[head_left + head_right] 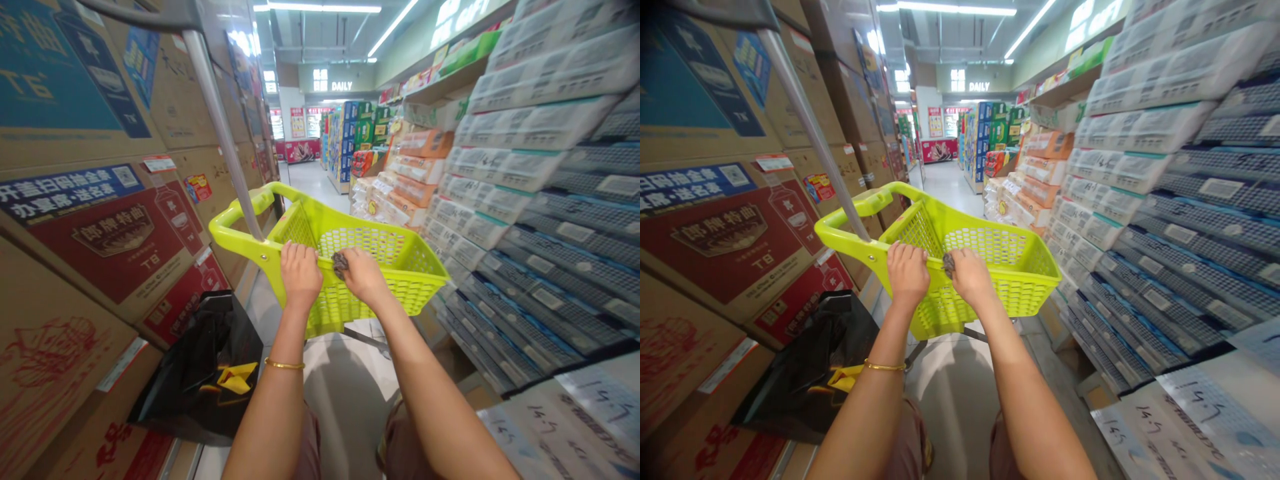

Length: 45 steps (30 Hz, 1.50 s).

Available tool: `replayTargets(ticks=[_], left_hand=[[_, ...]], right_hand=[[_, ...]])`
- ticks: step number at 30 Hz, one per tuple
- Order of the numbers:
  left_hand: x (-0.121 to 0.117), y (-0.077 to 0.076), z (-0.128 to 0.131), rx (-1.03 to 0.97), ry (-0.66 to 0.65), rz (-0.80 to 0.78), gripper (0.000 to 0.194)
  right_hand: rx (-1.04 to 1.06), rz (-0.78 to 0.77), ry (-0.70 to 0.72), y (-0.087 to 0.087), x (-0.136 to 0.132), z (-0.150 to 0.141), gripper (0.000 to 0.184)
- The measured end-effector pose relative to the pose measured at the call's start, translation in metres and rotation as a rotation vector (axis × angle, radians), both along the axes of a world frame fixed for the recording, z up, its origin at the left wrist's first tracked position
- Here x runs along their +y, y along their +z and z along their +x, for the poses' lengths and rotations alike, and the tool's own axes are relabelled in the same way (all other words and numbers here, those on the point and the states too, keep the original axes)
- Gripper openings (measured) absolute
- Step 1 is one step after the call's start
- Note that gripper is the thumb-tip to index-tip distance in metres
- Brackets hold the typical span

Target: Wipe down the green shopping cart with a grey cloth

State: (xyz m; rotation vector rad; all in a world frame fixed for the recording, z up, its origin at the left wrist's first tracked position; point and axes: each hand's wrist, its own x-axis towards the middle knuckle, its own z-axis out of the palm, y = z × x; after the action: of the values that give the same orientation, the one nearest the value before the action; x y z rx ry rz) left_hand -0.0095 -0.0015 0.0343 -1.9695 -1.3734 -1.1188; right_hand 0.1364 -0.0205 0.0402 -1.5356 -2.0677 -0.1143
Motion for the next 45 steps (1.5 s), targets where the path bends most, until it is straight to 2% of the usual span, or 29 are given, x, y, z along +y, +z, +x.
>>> replayTargets(ticks=[4, 7, 10, 15, 18, 21, 28, 39, 45], left_hand=[[0.000, 0.000, 0.000, -0.012, 0.005, -0.008, 0.024], [0.000, -0.001, -0.002, 0.018, 0.011, -0.008, 0.024], [-0.001, -0.001, -0.005, 0.039, -0.017, -0.014, 0.025], [-0.002, -0.001, -0.004, 0.016, -0.063, -0.025, 0.025], [-0.004, -0.001, -0.002, 0.002, -0.056, -0.023, 0.025], [-0.004, 0.000, 0.001, -0.007, -0.028, -0.017, 0.025], [-0.002, -0.001, 0.000, 0.007, -0.007, -0.009, 0.025], [-0.014, 0.009, -0.017, 0.073, -0.148, -0.038, 0.024], [-0.014, 0.023, -0.040, 0.040, -0.072, 0.029, 0.026]], right_hand=[[0.127, 0.143, 0.051, -0.008, 0.004, -0.028, 0.035], [0.154, 0.160, 0.080, -0.009, 0.005, -0.034, 0.036], [0.103, 0.088, 0.111, -0.004, 0.004, -0.019, 0.038], [0.008, -0.083, 0.027, 0.005, 0.000, 0.021, 0.034], [-0.023, -0.136, -0.015, 0.009, -0.003, 0.028, 0.031], [-0.032, -0.117, -0.043, 0.009, -0.004, 0.016, 0.030], [0.146, 0.089, 0.071, 0.002, 0.000, -0.029, 0.037], [0.104, 0.072, 0.109, 0.002, -0.004, -0.019, 0.042], [0.103, 0.052, 0.102, 0.002, -0.002, -0.014, 0.043]])
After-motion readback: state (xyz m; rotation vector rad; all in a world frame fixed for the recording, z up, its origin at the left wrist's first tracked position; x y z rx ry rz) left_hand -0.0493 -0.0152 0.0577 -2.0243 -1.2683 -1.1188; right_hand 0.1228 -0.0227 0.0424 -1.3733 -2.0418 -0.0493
